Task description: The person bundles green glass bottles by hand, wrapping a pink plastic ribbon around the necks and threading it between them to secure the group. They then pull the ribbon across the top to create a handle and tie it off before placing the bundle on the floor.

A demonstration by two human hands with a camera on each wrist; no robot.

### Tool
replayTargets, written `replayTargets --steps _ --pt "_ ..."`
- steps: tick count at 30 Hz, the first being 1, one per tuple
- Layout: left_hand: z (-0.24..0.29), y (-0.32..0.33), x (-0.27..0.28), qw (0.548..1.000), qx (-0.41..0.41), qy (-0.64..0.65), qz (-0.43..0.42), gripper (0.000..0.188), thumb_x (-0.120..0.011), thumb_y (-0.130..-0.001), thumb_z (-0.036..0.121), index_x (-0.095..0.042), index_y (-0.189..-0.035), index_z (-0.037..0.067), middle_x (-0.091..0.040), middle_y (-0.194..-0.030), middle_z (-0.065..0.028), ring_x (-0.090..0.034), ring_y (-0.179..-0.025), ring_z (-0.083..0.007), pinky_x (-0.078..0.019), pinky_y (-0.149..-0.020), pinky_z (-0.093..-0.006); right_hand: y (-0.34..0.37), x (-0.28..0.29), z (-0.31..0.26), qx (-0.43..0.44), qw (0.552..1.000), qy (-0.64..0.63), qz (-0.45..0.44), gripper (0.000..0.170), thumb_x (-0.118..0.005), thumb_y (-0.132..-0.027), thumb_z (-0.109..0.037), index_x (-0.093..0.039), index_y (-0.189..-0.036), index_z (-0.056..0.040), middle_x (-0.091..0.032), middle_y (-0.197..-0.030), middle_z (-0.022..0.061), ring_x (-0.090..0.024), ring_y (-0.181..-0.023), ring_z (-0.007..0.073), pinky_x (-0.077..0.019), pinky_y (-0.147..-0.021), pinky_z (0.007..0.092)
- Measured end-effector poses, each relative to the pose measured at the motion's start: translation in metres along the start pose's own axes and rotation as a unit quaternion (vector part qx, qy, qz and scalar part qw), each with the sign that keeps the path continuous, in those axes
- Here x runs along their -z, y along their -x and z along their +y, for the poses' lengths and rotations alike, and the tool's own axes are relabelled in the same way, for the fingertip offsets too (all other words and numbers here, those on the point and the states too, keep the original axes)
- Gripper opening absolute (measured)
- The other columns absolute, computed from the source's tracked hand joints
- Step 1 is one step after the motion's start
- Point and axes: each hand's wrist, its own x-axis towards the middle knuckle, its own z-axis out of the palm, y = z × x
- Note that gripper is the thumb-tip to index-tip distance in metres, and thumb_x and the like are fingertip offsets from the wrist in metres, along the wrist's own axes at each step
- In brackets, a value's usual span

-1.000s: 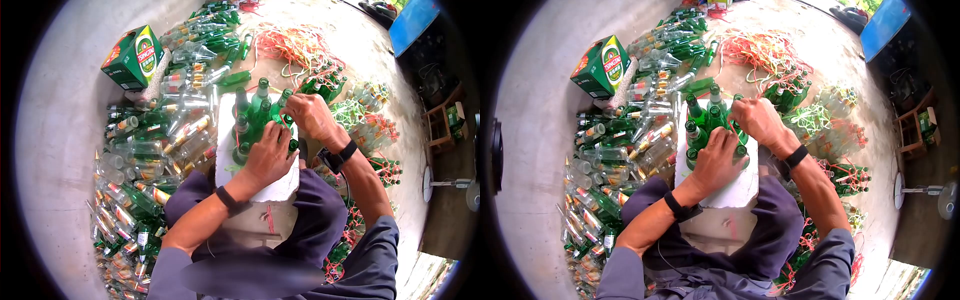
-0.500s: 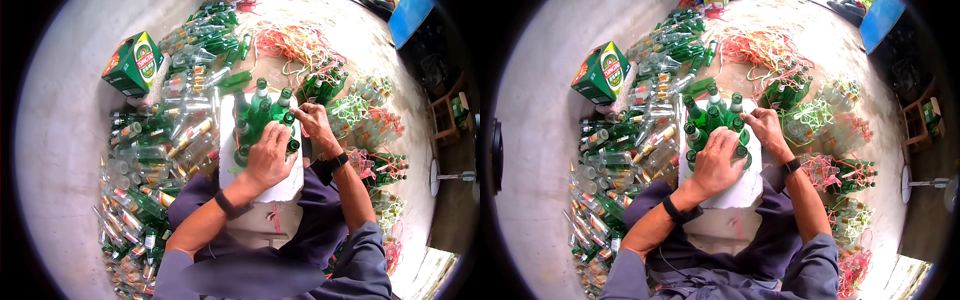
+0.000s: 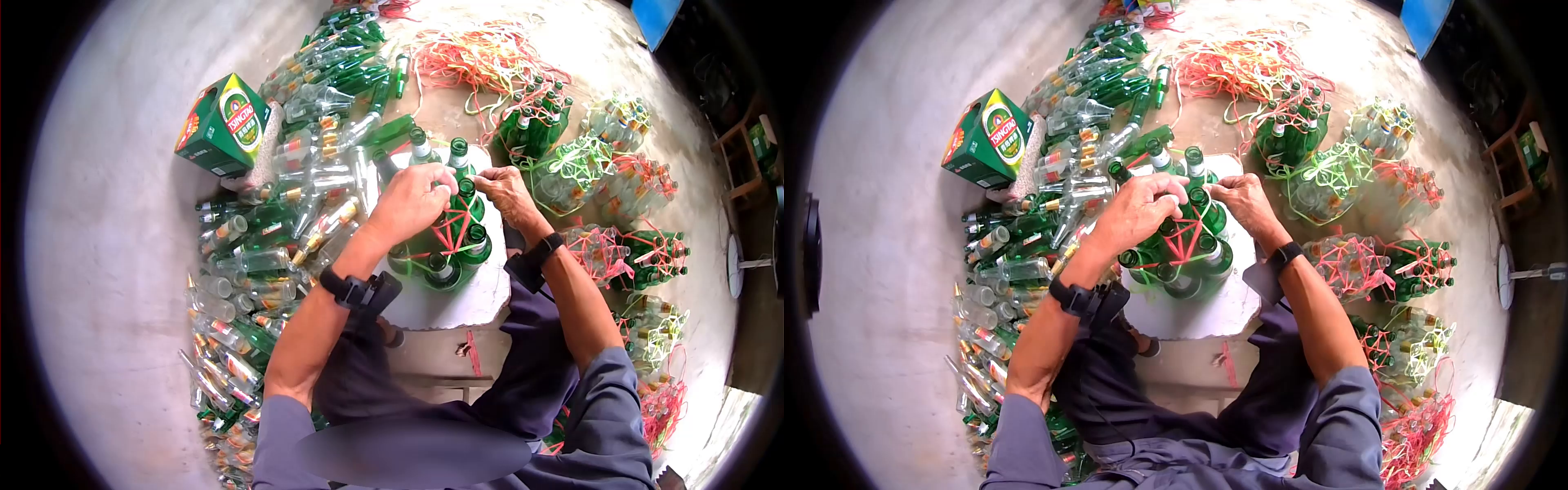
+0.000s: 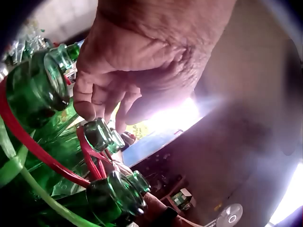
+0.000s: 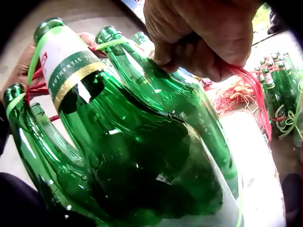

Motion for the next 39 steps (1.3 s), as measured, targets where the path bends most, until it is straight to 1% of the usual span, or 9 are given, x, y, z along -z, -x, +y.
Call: replayTargets --steps 3,5,6,10,17,21,23,29,39 --pt "-0.009 -0.008 -0.010 0.997 0.028 0.031 -0.059 0.012 -0.056 -0.087 0.008 -0.061 -0.085 -0.003 -0.071 -0.109 -0.0228 -0.071 -0.093 -0.0268 -0.0526 -0.079 -0.0362 -0.012 -0.004 0.014 0.009 1.000 0.017 0.010 0.032 -0.074 -0.091 -0.021 -0.068 -0.075 0.0059 -0.049 -0.058 -0.0017 -0.041 -0.060 0.0055 -0.0361 -0.053 0.0296" --pt "-0.012 -0.008 -0.017 0.980 -0.160 -0.116 -0.012 0.010 -0.051 -0.088 0.006 -0.056 -0.085 -0.003 -0.070 -0.110 -0.0244 -0.070 -0.091 -0.0332 -0.0522 -0.078 -0.0373 -0.015 -0.010 0.016 0.058 0.996 0.072 0.017 0.029 -0.070 -0.092 -0.018 -0.067 -0.074 0.0039 -0.049 -0.058 -0.0032 -0.041 -0.055 0.0044 -0.0357 -0.051 0.0292" --pt "-0.014 -0.010 -0.019 0.983 -0.164 -0.076 -0.007 0.011 -0.049 -0.089 0.008 -0.053 -0.084 -0.002 -0.068 -0.099 -0.0233 -0.066 -0.083 -0.0369 -0.0511 -0.075 -0.0401 -0.027 -0.011 0.022 0.279 0.948 0.154 0.009 0.029 -0.071 -0.089 -0.018 -0.065 -0.072 0.0054 -0.050 -0.055 0.0053 -0.045 -0.053 0.0057 -0.0388 -0.050 0.0323" --pt "-0.016 -0.009 -0.019 0.996 -0.035 -0.030 -0.071 0.014 -0.048 -0.089 0.009 -0.055 -0.087 -0.003 -0.059 -0.084 -0.0235 -0.061 -0.082 -0.0450 -0.0506 -0.074 -0.0504 -0.021 -0.011 0.021 0.069 0.983 0.162 0.056 0.037 -0.075 -0.084 -0.026 -0.064 -0.068 0.0057 -0.051 -0.051 0.0102 -0.049 -0.050 0.0084 -0.0414 -0.049 0.0333" --pt "-0.020 -0.010 -0.024 0.992 -0.084 -0.073 -0.056 0.010 -0.050 -0.088 0.007 -0.051 -0.085 -0.002 -0.055 -0.082 -0.0192 -0.058 -0.077 -0.0373 -0.0492 -0.072 -0.0447 -0.021 -0.009 0.017 0.036 0.993 0.106 0.027 0.046 -0.082 -0.082 -0.037 -0.066 -0.064 0.0029 -0.051 -0.051 0.0072 -0.046 -0.048 0.0112 -0.0375 -0.049 0.0354" --pt "-0.041 -0.011 -0.033 0.889 -0.304 -0.340 -0.034 0.009 -0.052 -0.080 0.000 -0.054 -0.088 -0.005 -0.057 -0.094 -0.0233 -0.060 -0.086 -0.0399 -0.0510 -0.074 -0.0458 -0.025 -0.008 0.023 0.048 0.997 0.067 0.012 0.046 -0.082 -0.082 -0.032 -0.064 -0.062 0.0043 -0.044 -0.051 0.0007 -0.041 -0.050 0.0072 -0.0339 -0.047 0.0346" --pt "-0.042 -0.007 -0.042 0.964 -0.143 -0.222 0.013 0.021 -0.054 -0.078 -0.001 -0.056 -0.098 -0.004 -0.060 -0.097 -0.0251 -0.063 -0.090 -0.0408 -0.0527 -0.077 -0.0465 -0.027 -0.007 0.026 0.073 0.995 0.061 -0.007 0.044 -0.080 -0.085 -0.029 -0.063 -0.063 0.0047 -0.044 -0.051 -0.0003 -0.041 -0.050 0.0072 -0.0334 -0.047 0.0346" --pt "-0.002 -0.007 -0.044 0.980 0.000 -0.192 0.056 0.026 -0.059 -0.078 0.001 -0.058 -0.104 0.002 -0.068 -0.097 -0.0233 -0.067 -0.093 -0.0412 -0.0527 -0.082 -0.0516 -0.022 -0.010 0.020 0.023 0.998 0.066 -0.004 0.048 -0.073 -0.093 -0.031 -0.060 -0.063 0.0049 -0.041 -0.051 -0.0002 -0.037 -0.051 0.0080 -0.0324 -0.047 0.0355" --pt "0.025 0.010 -0.013 0.916 -0.011 -0.393 0.080 0.016 -0.062 -0.080 0.009 -0.063 -0.096 0.009 -0.068 -0.090 -0.0127 -0.067 -0.084 -0.0376 -0.0522 -0.071 -0.0491 -0.001 -0.004 -0.010 0.015 0.998 0.054 -0.013 0.042 -0.068 -0.098 -0.031 -0.067 -0.077 0.0058 -0.044 -0.057 -0.0036 -0.038 -0.057 0.0055 -0.0337 -0.051 0.0316"
